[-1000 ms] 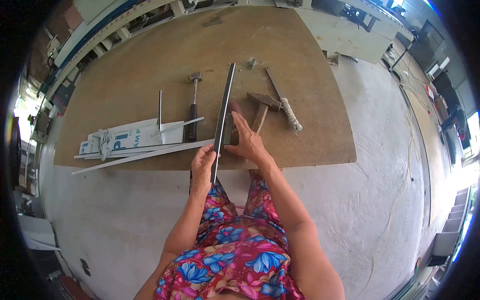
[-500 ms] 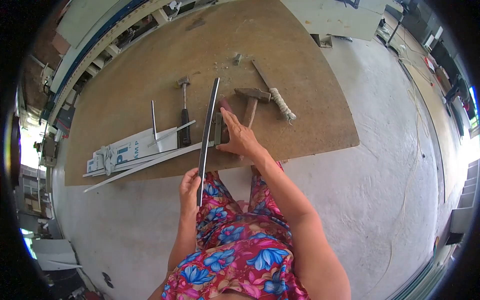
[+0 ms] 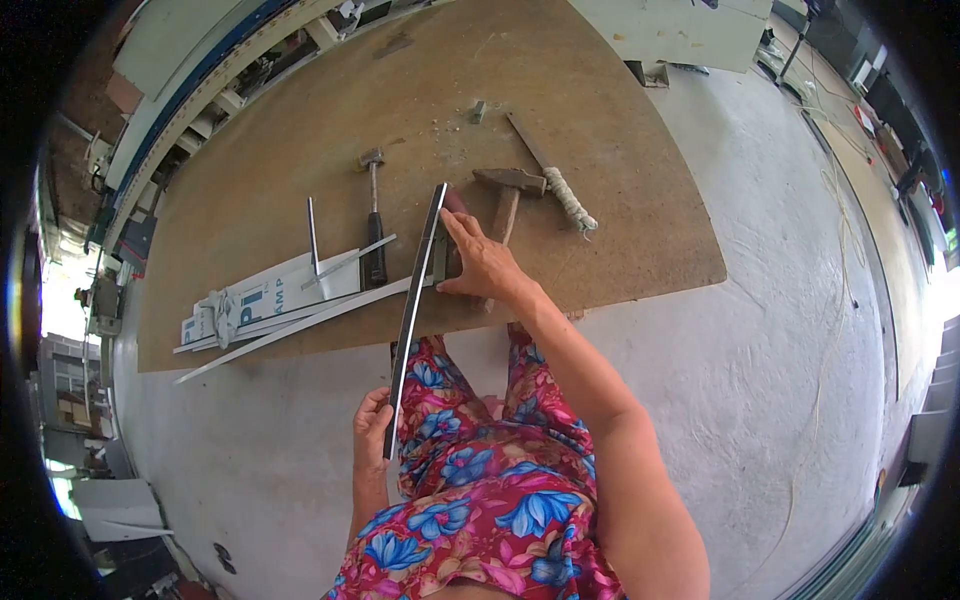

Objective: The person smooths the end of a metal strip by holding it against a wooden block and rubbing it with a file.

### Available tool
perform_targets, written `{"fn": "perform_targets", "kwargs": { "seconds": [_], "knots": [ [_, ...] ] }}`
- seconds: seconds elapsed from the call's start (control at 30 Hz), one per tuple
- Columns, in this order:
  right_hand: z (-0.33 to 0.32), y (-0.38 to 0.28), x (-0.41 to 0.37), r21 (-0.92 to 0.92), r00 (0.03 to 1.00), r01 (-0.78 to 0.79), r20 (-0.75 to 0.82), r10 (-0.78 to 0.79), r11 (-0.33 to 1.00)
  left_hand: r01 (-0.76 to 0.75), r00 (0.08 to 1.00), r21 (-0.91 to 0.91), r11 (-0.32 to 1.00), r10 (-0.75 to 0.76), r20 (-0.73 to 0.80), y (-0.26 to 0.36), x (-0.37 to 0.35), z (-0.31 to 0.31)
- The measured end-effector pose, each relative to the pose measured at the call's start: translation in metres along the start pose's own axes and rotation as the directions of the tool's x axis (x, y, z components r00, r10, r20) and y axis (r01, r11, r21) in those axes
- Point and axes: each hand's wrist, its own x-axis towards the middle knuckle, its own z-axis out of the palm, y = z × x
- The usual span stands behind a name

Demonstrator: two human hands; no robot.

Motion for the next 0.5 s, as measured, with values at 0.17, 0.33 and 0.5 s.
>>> {"fn": "perform_targets", "kwargs": {
  "seconds": [0.17,0.33,0.5],
  "knots": [
    [0.0,-0.001,0.001,0.031,0.998,-0.051,0.043,0.05,0.998,0.019,1.0,-0.01,1.0,-0.019,0.009,0.003,-0.01,-0.001],
    [0.0,-0.001,0.0,0.051,0.999,-0.027,0.018,0.026,0.998,0.055,0.998,0.028,0.998,-0.055,-0.002,0.001,-0.016,-0.008],
    [-0.003,-0.004,0.001,0.063,0.998,-0.046,0.055,0.043,0.997,0.09,0.996,0.022,0.996,-0.09,-0.012,-0.004,-0.025,-0.019]
  ]
}}
